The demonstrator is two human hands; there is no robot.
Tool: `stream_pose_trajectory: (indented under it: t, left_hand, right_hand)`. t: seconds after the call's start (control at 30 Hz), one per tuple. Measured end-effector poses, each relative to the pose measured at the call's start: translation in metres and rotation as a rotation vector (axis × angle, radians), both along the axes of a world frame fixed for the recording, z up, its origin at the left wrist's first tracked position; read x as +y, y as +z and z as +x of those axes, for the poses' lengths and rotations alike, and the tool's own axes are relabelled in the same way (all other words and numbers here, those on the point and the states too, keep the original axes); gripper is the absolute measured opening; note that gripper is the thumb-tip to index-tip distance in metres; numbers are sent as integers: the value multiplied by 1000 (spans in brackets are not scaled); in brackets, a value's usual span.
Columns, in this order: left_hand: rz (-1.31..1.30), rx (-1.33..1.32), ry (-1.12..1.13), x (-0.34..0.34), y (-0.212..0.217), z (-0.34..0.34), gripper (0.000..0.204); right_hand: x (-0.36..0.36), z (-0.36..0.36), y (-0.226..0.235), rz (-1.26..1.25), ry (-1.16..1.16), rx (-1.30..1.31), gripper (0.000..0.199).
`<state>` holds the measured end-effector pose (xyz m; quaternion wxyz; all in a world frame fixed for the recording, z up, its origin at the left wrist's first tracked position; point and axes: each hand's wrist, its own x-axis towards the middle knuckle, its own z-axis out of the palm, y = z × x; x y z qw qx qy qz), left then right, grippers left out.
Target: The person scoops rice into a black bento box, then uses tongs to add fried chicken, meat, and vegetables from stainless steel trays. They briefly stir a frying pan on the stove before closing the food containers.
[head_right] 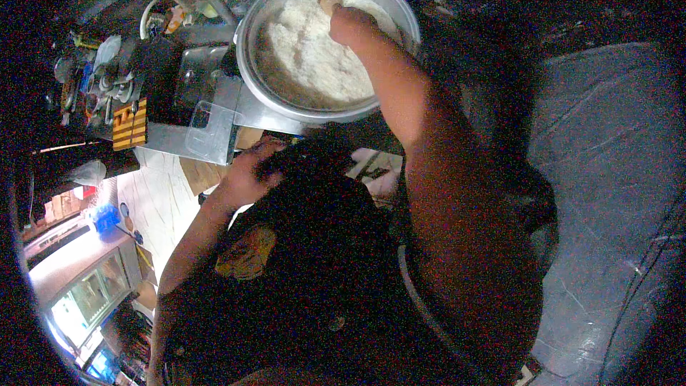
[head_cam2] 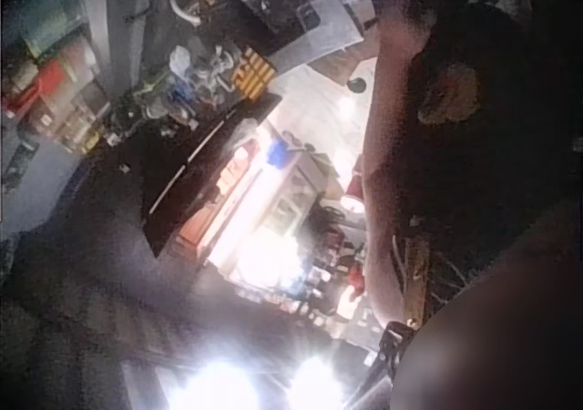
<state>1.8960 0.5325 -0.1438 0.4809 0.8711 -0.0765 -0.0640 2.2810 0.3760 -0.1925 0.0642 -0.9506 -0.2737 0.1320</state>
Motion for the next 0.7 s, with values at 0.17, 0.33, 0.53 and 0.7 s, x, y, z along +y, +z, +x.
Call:
stream_pose_trajectory:
  t: [0.17, 0.33, 0.53, 0.7]
  left_hand:
    - [58, 27, -106, -16, -8, 8, 56]
    - [58, -14, -127, -23, -12, 23, 55]
    - [75, -39, -154, -36, -16, 48, 55]
    - [102, -2, -125, -43, -17, 70, 53]
  right_hand:
    - [3, 8, 8, -100, 15, -63, 62]
    - [-54, 61, 20, -148, 105, -192, 37]
    - [-109, 60, 87, -276, 385, -73, 20]
    - [-130, 36, 94, -229, 327, 32, 35]
